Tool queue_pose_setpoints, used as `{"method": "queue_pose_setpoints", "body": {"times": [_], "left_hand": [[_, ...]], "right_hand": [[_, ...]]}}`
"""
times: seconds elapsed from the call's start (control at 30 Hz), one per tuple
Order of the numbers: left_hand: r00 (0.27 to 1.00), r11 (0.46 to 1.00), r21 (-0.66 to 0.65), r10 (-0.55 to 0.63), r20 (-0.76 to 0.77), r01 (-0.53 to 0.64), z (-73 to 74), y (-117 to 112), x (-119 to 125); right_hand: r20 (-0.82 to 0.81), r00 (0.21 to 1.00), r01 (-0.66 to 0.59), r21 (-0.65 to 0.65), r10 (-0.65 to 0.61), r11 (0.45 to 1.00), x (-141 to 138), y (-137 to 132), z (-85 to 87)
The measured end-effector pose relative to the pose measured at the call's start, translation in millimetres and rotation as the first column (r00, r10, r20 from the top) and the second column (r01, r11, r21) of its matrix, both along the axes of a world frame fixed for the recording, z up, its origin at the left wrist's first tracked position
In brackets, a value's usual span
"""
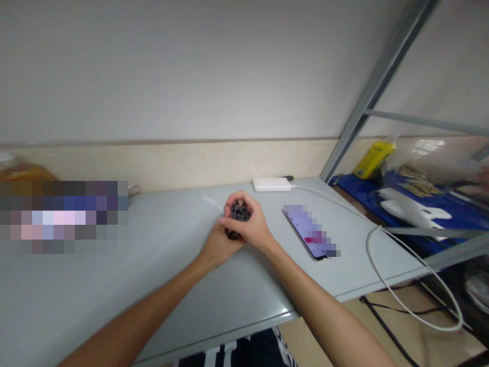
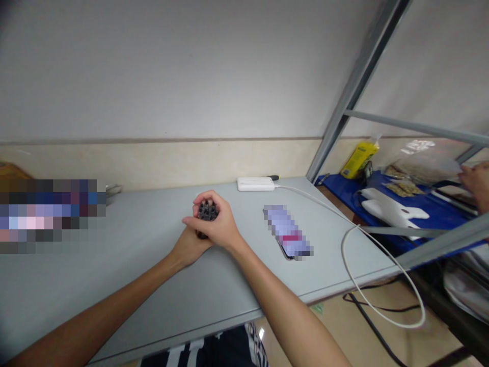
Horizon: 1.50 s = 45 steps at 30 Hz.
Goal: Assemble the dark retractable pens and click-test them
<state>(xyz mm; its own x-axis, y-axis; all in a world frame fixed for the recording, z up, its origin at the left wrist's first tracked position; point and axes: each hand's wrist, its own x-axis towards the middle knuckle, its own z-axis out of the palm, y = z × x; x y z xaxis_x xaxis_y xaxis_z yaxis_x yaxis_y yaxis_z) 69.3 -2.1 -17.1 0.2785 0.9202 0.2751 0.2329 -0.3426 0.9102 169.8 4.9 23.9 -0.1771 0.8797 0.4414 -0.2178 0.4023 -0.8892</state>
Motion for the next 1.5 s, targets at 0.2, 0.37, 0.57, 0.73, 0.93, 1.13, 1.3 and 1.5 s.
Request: {"method": "queue_pose_setpoints", "body": {"times": [0.2, 0.37, 0.57, 0.73, 0.93, 1.13, 1.3, 1.5], "left_hand": [[0.942, 0.983, 0.027, 0.18, -0.284, -0.18, 5.5, -4.3, 0.0], [0.948, 0.987, -0.024, 0.146, -0.283, -0.159, 9.2, 0.0, -6.9], [0.98, 0.961, -0.194, -0.2, 0.0, 0.196, 10.0, 4.3, -14.6], [0.982, 0.957, -0.238, -0.138, 0.128, 0.166, 7.0, 2.5, -10.9], [0.95, 0.989, -0.137, 0.008, -0.312, -0.053, 11.4, 9.3, -24.7], [0.476, 0.962, 0.056, 0.183, -0.86, -0.268, 26.4, 27.8, -65.7], [0.249, 0.93, 0.06, 0.159, -0.956, -0.363, 36.4, 40.1, -109.8], [0.259, 0.924, -0.097, 0.002, -0.966, -0.37, 40.5, 46.1, -142.8]], "right_hand": [[-0.04, 0.984, 0.17, -0.122, -0.176, 0.978, 0.6, 9.6, -9.2], [-0.005, 0.95, 0.306, -0.179, -0.312, 0.935, -3.8, 17.2, -22.8], [0.125, 0.943, 0.322, -0.115, -0.308, 0.94, -2.7, 20.8, -30.5], [0.004, 0.946, 0.316, -0.238, -0.325, 0.918, -13.5, 24.1, -38.4], [0.022, 0.967, 0.249, -0.313, -0.256, 0.916, -20.3, 25.3, -42.7], [0.326, 0.879, 0.416, -0.169, -0.347, 0.894, -10.9, 28.3, -56.6], [0.456, 0.824, 0.427, -0.111, -0.336, 0.897, -9.6, 27.2, -60.4], [0.538, 0.77, 0.412, -0.011, -0.342, 0.911, -11.2, 22.7, -58.7]]}}
